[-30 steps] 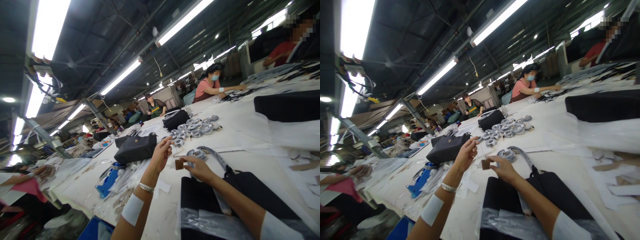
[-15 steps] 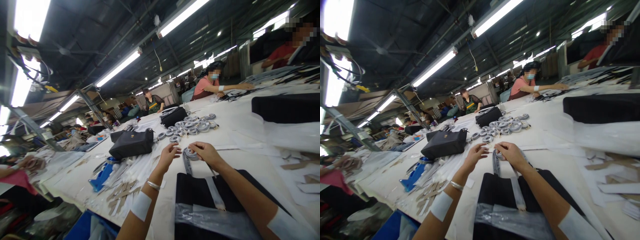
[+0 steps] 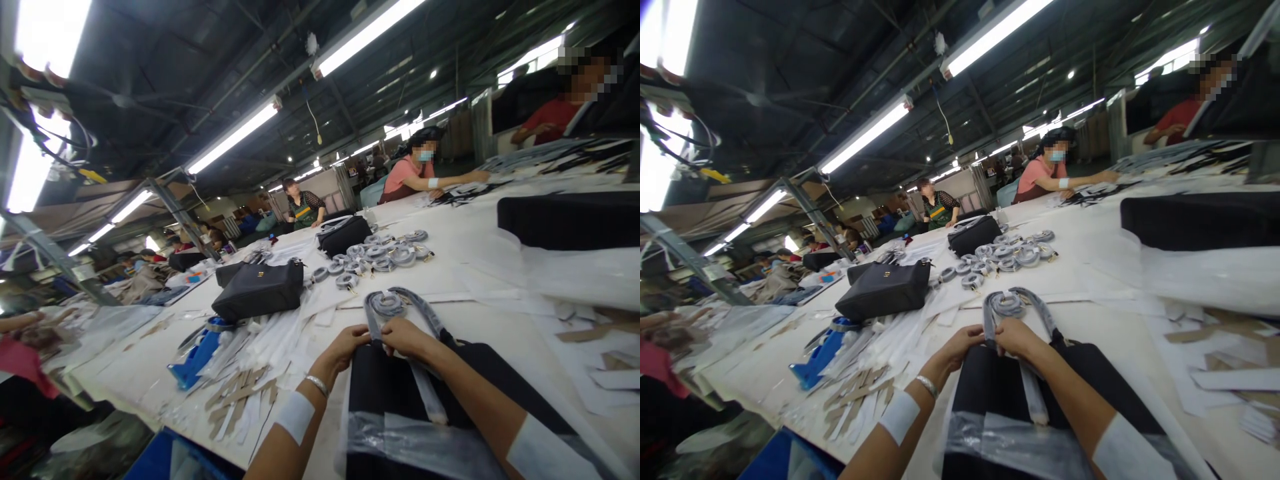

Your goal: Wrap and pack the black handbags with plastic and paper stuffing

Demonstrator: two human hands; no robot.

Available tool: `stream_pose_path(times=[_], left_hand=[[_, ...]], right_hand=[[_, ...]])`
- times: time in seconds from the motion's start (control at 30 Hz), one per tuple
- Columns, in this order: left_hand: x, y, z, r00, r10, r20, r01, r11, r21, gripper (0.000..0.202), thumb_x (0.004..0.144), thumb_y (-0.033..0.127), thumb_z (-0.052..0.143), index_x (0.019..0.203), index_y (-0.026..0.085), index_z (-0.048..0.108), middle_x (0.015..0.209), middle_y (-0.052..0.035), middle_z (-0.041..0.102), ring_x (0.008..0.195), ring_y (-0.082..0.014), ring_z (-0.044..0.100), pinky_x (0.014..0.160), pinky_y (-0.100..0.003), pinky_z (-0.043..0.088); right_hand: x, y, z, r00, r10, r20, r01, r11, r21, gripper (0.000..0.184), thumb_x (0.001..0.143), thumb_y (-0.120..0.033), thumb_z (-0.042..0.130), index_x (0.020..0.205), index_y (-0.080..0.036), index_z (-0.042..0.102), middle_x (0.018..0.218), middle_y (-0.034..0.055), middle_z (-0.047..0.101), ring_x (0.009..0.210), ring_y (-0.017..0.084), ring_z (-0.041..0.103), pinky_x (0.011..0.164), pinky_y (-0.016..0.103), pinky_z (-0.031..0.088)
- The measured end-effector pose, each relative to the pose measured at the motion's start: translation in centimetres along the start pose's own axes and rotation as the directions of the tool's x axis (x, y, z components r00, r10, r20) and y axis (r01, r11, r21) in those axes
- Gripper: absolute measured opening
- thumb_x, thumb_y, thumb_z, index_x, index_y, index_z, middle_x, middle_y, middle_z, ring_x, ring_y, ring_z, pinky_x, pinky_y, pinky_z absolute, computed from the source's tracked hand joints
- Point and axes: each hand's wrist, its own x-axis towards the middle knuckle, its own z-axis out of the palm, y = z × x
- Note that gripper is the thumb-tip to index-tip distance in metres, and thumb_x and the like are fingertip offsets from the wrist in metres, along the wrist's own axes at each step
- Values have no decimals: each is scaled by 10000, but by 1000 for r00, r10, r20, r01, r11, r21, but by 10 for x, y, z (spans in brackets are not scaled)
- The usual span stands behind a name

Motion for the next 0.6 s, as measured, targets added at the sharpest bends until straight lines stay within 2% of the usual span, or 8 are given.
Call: stream_pose_path(times=[0.13,0.27,0.43,0.53,0.6], left_hand=[[0,1,1,1000,24,18,-24,1000,3,680,637,539,832,1169,139,697,965,-100,732,799,-189,653,765,-286,472],[-1,4,-5,1000,-14,14,13,997,78,602,613,551,831,1012,108,755,800,-72,716,681,-152,594,674,-265,431],[-5,10,-15,996,15,-85,2,981,196,441,577,459,863,820,102,773,722,-32,692,685,-139,540,660,-253,374],[-13,17,-23,988,20,-156,14,976,217,409,624,442,838,857,113,766,736,-39,695,648,-122,510,599,-238,317],[-22,22,-29,978,30,-207,10,981,192,403,687,460,798,917,131,758,776,-40,694,661,-114,498,583,-223,297]], right_hand=[[-2,-2,-1,999,-51,16,51,999,4,325,806,-243,541,531,-168,698,586,61,700,538,144,578,511,220,383],[-1,-2,-2,997,-79,24,79,997,9,277,782,-190,532,565,-165,701,593,41,703,502,121,549,493,210,362],[-2,0,-1,998,-63,31,63,998,16,250,808,-244,552,644,-164,722,594,35,699,440,109,519,478,214,368],[-3,0,-5,999,-45,14,44,999,23,207,803,-259,585,694,-159,728,618,45,700,470,128,557,513,230,410],[-3,0,-10,998,-47,-35,48,998,44,164,793,-251,605,733,-155,724,709,64,718,600,160,622,588,241,453]])
